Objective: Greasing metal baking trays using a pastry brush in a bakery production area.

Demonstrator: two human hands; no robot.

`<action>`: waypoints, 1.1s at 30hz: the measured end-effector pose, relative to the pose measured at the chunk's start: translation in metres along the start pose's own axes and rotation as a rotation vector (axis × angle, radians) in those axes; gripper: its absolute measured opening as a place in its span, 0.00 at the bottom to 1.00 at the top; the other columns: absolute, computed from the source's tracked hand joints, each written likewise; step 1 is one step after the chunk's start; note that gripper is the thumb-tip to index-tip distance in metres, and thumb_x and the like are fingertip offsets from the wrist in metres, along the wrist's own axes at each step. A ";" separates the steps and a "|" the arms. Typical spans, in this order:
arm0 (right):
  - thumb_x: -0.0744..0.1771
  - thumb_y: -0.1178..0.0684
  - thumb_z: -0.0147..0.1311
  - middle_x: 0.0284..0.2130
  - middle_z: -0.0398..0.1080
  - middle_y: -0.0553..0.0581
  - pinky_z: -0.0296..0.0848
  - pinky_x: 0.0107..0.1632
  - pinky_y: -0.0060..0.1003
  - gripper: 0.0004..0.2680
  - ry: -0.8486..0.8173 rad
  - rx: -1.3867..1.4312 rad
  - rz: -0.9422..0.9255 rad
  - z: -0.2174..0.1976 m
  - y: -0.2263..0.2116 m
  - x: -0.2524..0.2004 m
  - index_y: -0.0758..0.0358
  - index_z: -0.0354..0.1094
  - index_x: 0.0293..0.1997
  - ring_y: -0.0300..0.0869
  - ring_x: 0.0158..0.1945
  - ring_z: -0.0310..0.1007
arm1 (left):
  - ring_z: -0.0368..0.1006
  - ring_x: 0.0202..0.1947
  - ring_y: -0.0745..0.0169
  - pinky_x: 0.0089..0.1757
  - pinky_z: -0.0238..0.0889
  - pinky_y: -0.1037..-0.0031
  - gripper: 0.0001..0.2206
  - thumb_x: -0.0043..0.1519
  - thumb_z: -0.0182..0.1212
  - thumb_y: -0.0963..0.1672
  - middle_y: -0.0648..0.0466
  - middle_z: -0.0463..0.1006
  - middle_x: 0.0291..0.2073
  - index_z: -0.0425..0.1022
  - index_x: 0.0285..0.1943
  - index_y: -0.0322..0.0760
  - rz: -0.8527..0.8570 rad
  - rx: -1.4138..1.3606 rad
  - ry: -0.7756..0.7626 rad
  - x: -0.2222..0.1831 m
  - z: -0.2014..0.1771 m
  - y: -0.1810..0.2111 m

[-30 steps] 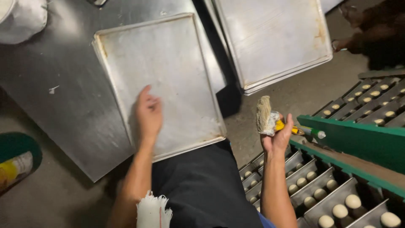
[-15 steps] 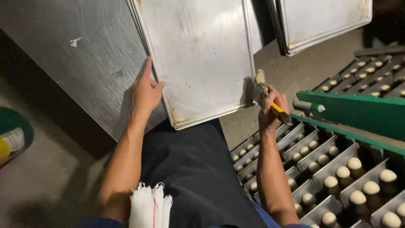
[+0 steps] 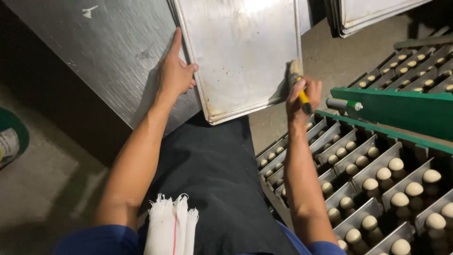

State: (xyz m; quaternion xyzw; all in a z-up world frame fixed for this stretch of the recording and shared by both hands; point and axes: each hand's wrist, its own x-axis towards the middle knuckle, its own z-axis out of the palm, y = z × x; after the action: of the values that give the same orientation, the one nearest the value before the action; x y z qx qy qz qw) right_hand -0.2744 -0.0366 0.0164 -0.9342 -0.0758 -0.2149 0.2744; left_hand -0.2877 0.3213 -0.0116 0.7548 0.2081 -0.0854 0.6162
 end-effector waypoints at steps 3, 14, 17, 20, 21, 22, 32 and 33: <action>0.72 0.58 0.47 0.35 0.65 0.64 0.68 0.41 0.44 0.06 -0.021 0.044 0.019 0.011 -0.019 -0.020 0.69 0.71 0.45 0.52 0.36 0.68 | 0.76 0.16 0.65 0.20 0.71 0.70 0.45 0.59 0.67 0.35 0.54 0.74 0.18 0.44 0.83 0.52 -0.013 -0.003 0.012 0.003 0.001 -0.001; 0.71 0.57 0.47 0.33 0.70 0.64 0.72 0.41 0.44 0.08 -0.295 0.357 0.109 0.054 -0.181 -0.043 0.67 0.74 0.46 0.52 0.35 0.73 | 0.77 0.17 0.64 0.21 0.73 0.70 0.45 0.59 0.68 0.35 0.55 0.70 0.20 0.44 0.83 0.56 0.014 0.033 -0.020 0.003 -0.002 0.002; 0.72 0.55 0.47 0.33 0.71 0.63 0.72 0.42 0.43 0.09 -0.273 0.434 0.117 0.066 -0.172 -0.030 0.67 0.74 0.45 0.51 0.36 0.73 | 0.76 0.17 0.64 0.21 0.71 0.69 0.45 0.60 0.67 0.36 0.56 0.70 0.18 0.42 0.83 0.55 -0.009 0.071 -0.027 0.002 -0.006 0.010; 0.72 0.54 0.45 0.32 0.71 0.62 0.71 0.41 0.42 0.10 -0.231 0.410 0.144 0.076 -0.137 -0.019 0.67 0.75 0.43 0.48 0.35 0.72 | 0.76 0.17 0.66 0.22 0.71 0.70 0.45 0.61 0.67 0.37 0.57 0.71 0.16 0.40 0.83 0.53 -0.060 0.067 -0.052 0.002 -0.006 0.015; 0.73 0.53 0.45 0.32 0.70 0.61 0.70 0.40 0.42 0.11 -0.199 0.385 0.161 0.078 -0.126 -0.017 0.67 0.74 0.42 0.46 0.35 0.71 | 0.76 0.17 0.66 0.22 0.71 0.70 0.45 0.61 0.67 0.37 0.56 0.70 0.16 0.40 0.83 0.53 -0.081 0.074 -0.057 0.001 -0.006 0.014; 0.73 0.53 0.45 0.32 0.70 0.61 0.70 0.40 0.42 0.11 -0.206 0.387 0.166 0.076 -0.119 -0.011 0.67 0.74 0.42 0.46 0.35 0.71 | 0.76 0.17 0.66 0.22 0.71 0.70 0.45 0.61 0.67 0.37 0.56 0.70 0.16 0.40 0.83 0.53 -0.090 0.076 -0.057 0.003 -0.008 0.015; 0.74 0.56 0.45 0.29 0.67 0.57 0.68 0.38 0.39 0.10 -0.085 0.260 0.078 0.049 -0.013 0.049 0.70 0.73 0.40 0.41 0.32 0.66 | 0.77 0.18 0.66 0.25 0.73 0.70 0.45 0.62 0.67 0.38 0.56 0.73 0.17 0.38 0.83 0.54 -0.026 0.122 -0.044 -0.001 -0.006 0.015; 0.73 0.58 0.46 0.27 0.66 0.57 0.67 0.37 0.39 0.10 -0.040 0.257 0.049 0.050 0.002 0.058 0.70 0.73 0.38 0.41 0.30 0.64 | 0.77 0.17 0.65 0.25 0.72 0.69 0.45 0.62 0.67 0.38 0.55 0.73 0.17 0.38 0.83 0.54 -0.025 0.126 -0.046 0.000 -0.007 0.017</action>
State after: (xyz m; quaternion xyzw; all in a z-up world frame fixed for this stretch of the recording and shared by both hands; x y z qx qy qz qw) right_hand -0.2042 -0.0095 0.0033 -0.8970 -0.0854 -0.1779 0.3955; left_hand -0.2817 0.3252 0.0054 0.7871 0.1976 -0.1232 0.5712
